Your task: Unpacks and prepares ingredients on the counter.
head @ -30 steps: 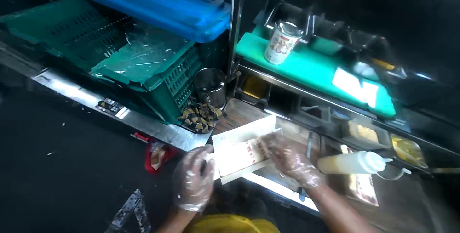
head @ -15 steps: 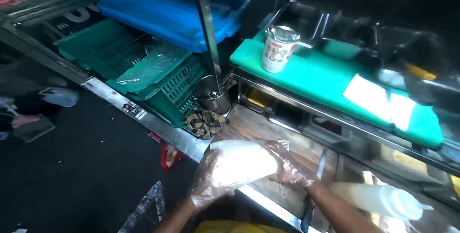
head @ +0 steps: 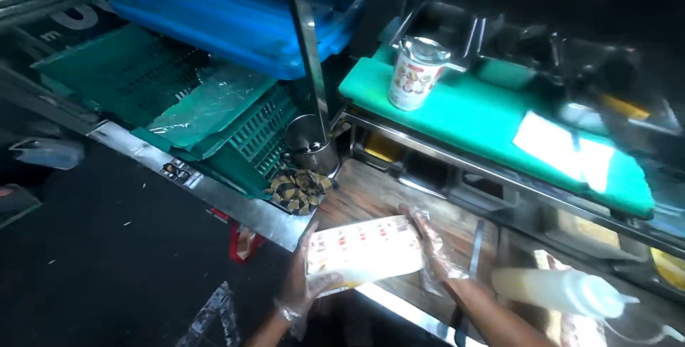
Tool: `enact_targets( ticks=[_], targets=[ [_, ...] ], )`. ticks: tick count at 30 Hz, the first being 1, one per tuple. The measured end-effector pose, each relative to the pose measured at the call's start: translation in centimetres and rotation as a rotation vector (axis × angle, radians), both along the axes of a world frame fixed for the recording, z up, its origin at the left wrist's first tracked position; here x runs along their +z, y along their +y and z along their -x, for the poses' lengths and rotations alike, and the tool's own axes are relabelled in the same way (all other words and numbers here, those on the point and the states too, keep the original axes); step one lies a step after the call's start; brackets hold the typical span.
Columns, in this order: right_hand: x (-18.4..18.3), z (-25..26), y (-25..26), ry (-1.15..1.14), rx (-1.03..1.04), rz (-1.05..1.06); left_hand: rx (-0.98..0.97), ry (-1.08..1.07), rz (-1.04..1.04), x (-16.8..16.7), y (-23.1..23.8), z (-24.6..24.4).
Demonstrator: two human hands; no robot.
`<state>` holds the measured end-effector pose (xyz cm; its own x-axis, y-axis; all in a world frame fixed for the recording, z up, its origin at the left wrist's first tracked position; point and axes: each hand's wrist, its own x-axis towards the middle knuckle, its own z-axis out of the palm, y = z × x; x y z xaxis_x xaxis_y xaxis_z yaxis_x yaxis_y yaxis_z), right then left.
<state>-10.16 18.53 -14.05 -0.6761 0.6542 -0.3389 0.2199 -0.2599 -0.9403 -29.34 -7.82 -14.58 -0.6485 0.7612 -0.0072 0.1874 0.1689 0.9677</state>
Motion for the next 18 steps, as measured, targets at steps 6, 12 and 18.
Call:
enact_targets(
  ticks=[6, 12, 18],
  targets=[
    [7.1, 1.9, -2.1, -0.34, -0.058, 0.154, 0.184, -0.757, 0.439, 8.3, 0.5, 3.2],
    [5.8, 3.1, -4.6, -0.39, -0.251, 0.301, -0.014, -0.967, 0.587, 4.3, 0.1, 6.4],
    [7.5, 2.9, -7.2, -0.426, -0.417, 0.316, 0.011, -1.123, 0.533, 5.7, 0.2, 5.3]
  ],
)
